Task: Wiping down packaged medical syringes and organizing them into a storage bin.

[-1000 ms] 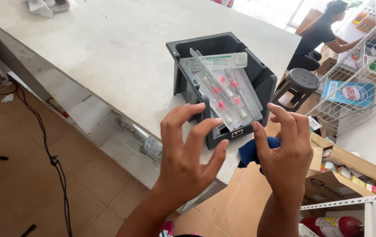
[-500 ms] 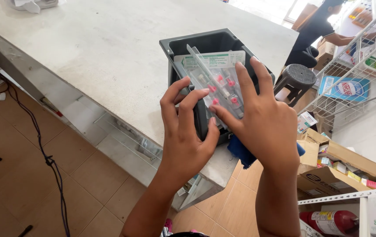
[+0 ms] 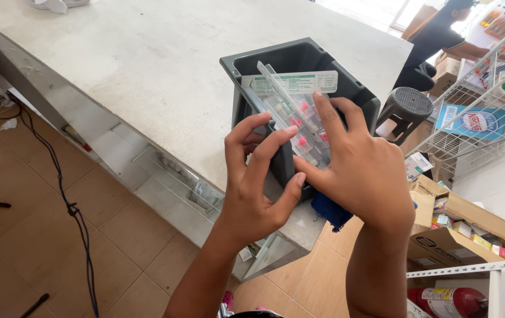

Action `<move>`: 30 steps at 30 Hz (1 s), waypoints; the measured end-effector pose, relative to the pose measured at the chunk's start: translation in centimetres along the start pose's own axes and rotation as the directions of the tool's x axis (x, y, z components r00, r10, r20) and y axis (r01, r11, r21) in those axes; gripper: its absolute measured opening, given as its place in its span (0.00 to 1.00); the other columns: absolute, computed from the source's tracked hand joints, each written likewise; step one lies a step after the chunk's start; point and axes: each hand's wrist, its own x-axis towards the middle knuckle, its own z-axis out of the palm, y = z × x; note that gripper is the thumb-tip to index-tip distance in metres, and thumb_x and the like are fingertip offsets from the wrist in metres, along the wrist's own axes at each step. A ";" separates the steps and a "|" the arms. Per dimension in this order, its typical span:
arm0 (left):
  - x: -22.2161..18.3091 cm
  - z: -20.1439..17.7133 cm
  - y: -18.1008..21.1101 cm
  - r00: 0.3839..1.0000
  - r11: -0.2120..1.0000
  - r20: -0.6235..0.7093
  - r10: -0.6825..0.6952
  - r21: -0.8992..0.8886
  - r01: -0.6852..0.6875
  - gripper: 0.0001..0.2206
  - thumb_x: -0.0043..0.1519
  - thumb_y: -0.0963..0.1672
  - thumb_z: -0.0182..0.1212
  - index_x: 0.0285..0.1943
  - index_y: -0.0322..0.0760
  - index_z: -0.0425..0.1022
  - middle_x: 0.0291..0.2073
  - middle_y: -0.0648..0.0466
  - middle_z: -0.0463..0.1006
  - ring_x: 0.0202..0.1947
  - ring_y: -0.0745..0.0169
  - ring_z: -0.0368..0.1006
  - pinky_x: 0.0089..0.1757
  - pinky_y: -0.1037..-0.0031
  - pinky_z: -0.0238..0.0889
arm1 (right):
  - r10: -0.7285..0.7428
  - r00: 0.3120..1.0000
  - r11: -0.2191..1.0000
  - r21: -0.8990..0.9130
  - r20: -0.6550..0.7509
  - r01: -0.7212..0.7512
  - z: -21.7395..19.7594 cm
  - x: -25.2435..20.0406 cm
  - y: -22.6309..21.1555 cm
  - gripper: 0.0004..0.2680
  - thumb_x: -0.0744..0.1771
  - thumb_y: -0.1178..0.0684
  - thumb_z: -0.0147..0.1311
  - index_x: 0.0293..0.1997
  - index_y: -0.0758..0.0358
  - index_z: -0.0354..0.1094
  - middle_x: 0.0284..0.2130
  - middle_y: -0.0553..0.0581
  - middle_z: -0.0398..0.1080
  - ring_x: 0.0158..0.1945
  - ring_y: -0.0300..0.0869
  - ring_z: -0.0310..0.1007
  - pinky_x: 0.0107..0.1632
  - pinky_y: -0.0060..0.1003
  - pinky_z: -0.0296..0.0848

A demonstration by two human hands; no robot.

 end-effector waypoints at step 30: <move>-0.9 1.2 0.0 0.992 0.973 -0.090 0.085 0.222 -0.063 0.26 0.64 0.44 0.73 0.71 0.45 0.67 0.69 0.46 0.57 0.61 0.52 0.58 0.55 0.69 0.61 | 0.005 0.998 0.992 0.128 0.059 -0.013 1.2 2.9 0.0 0.26 0.59 0.46 0.58 0.64 0.62 0.62 0.56 0.64 0.66 0.42 0.64 0.76 0.43 0.55 0.73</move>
